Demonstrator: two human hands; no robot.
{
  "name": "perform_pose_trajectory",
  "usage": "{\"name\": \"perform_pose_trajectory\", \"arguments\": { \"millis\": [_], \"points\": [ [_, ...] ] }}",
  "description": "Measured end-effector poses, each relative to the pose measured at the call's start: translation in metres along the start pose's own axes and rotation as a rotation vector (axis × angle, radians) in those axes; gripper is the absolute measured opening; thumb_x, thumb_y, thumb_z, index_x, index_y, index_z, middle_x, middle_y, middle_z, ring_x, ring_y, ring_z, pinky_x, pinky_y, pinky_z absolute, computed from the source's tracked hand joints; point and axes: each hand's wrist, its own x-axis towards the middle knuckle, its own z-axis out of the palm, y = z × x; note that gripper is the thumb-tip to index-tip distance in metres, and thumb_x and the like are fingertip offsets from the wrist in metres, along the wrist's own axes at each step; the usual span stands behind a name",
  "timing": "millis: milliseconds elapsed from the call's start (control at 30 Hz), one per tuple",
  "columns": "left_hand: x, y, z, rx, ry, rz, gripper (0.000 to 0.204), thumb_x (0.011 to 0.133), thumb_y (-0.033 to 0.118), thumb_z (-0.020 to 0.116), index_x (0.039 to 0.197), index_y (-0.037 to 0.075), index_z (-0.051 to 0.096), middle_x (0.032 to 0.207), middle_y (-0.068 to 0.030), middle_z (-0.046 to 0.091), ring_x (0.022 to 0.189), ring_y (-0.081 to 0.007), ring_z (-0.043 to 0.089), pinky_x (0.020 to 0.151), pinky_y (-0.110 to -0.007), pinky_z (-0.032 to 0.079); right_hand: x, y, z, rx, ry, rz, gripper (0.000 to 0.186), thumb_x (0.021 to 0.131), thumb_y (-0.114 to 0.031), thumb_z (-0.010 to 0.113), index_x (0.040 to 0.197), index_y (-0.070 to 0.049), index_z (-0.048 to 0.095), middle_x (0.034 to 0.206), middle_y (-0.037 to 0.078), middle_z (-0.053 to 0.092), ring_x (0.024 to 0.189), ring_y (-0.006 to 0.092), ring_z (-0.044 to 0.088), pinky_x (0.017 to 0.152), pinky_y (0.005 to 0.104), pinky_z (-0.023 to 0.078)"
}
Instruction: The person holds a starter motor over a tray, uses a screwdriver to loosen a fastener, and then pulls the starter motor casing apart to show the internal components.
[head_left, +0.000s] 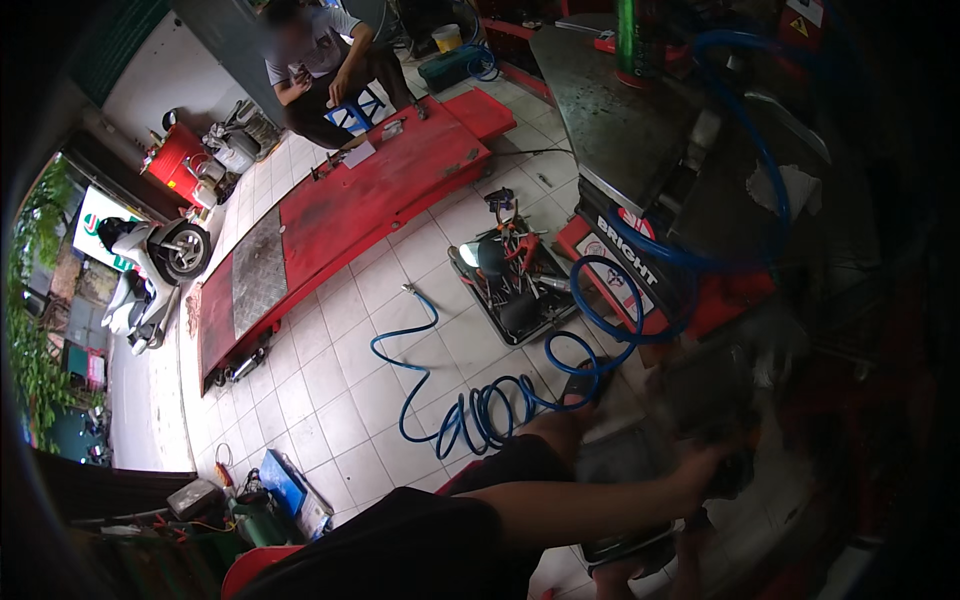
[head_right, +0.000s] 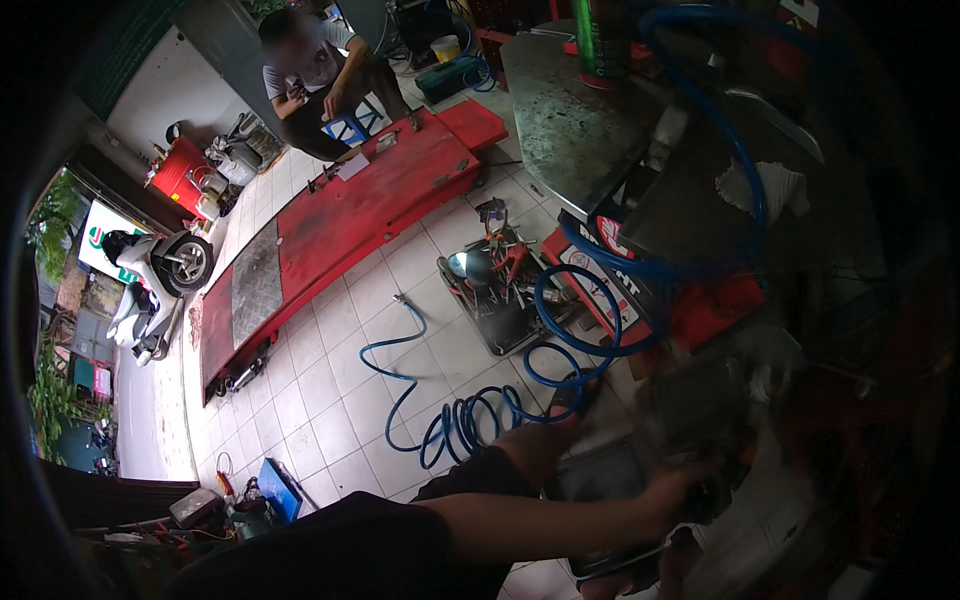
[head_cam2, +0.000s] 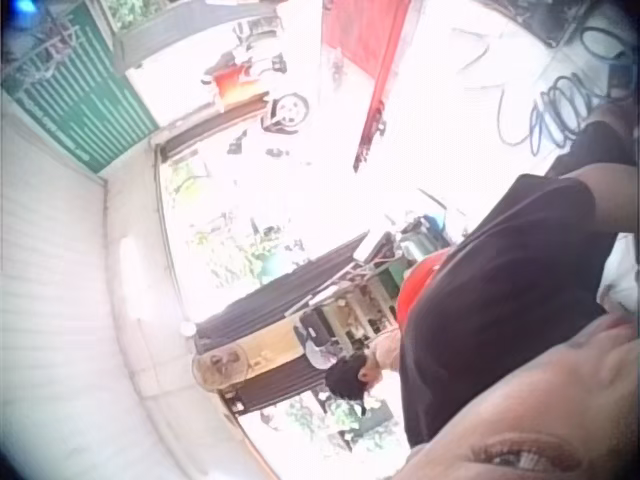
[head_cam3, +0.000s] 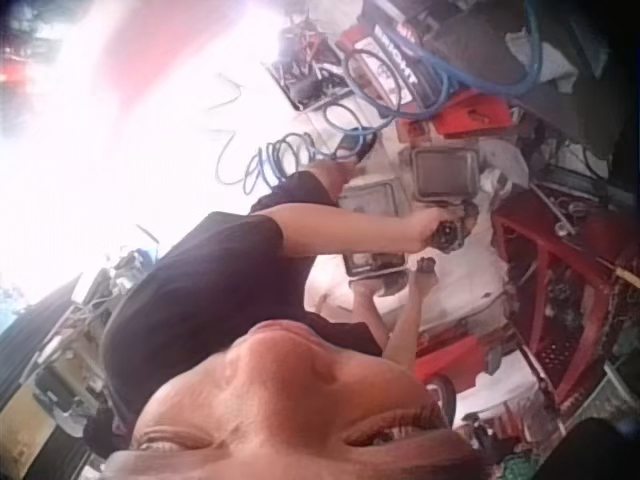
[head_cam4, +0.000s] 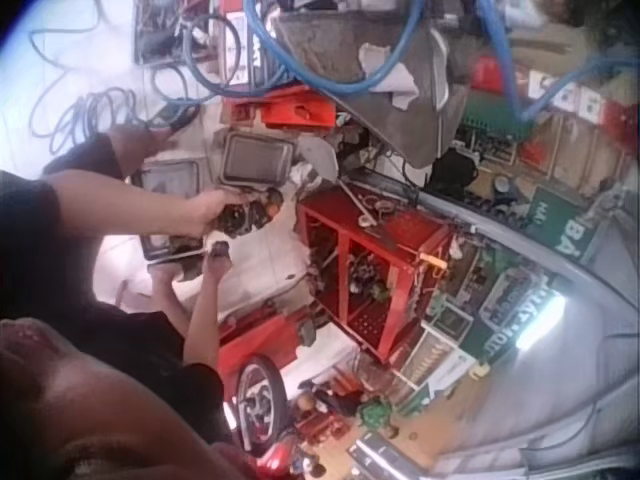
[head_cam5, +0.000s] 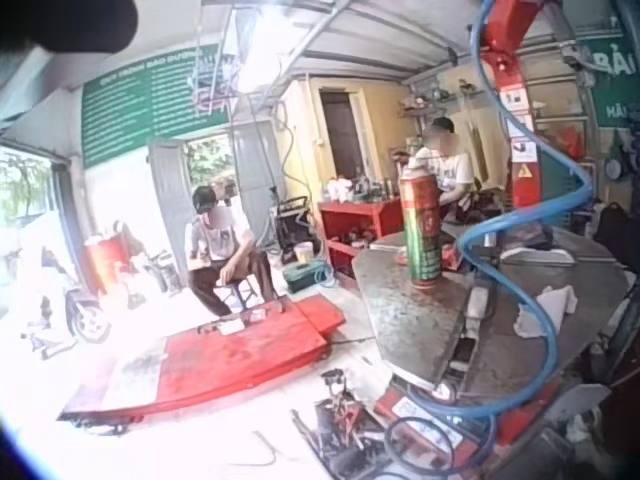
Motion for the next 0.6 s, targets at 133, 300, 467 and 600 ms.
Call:
{"name": "perform_pose_trajectory", "arguments": {
  "millis": [133,300,467,600],
  "points": [
    [-0.023,0.019,0.007,0.085,0.062,0.014,0.041,0.084,0.038,0.061,0.113,0.009,0.058,0.099,-0.0075,0.063,0.086,-0.0211,0.063,0.070,-0.039,0.052,-0.023,-0.029,-0.071,0.509,0.243,0.134,0.019,0.086,-0.017,0.060,0.088,0.002,0.065,0.086,0.014,0.067,0.074,0.0205,0.062,0.063,0.0339,0.046],
    [-0.035,0.026,0.010,0.173,-0.164,0.020,0.032,0.087,0.030,0.059,0.109,0.006,0.059,0.096,-0.0081,0.063,0.084,-0.0210,0.061,0.073,-0.037,0.048,-0.055,-0.155,-0.141,0.966,0.460,0.305,0.012,0.084,-0.008,0.064,0.092,0.000,0.066,0.084,0.007,0.067,0.069,0.0122,0.059,0.059,0.0257,0.044],
    [-0.036,0.033,0.016,0.121,-0.181,0.049,0.027,0.090,0.026,0.058,0.101,0.001,0.061,0.091,-0.0105,0.064,0.086,-0.0221,0.063,0.077,-0.037,0.049,-0.039,-0.195,-0.162,1.111,0.348,0.275,0.016,0.082,-0.007,0.068,0.097,-0.002,0.066,0.082,0.003,0.066,0.070,0.0073,0.056,0.062,0.0212,0.043],
    [-0.050,0.006,0.040,0.281,-0.364,0.014,0.028,0.091,0.026,0.057,0.099,0.000,0.060,0.090,-0.0108,0.062,0.084,-0.0241,0.063,0.070,-0.039,0.050,-0.070,-0.161,-0.163,1.212,0.355,0.280,0.019,0.083,-0.006,0.067,0.100,0.001,0.064,0.089,0.005,0.068,0.083,0.0117,0.063,0.072,0.0239,0.048]
  ]
}}
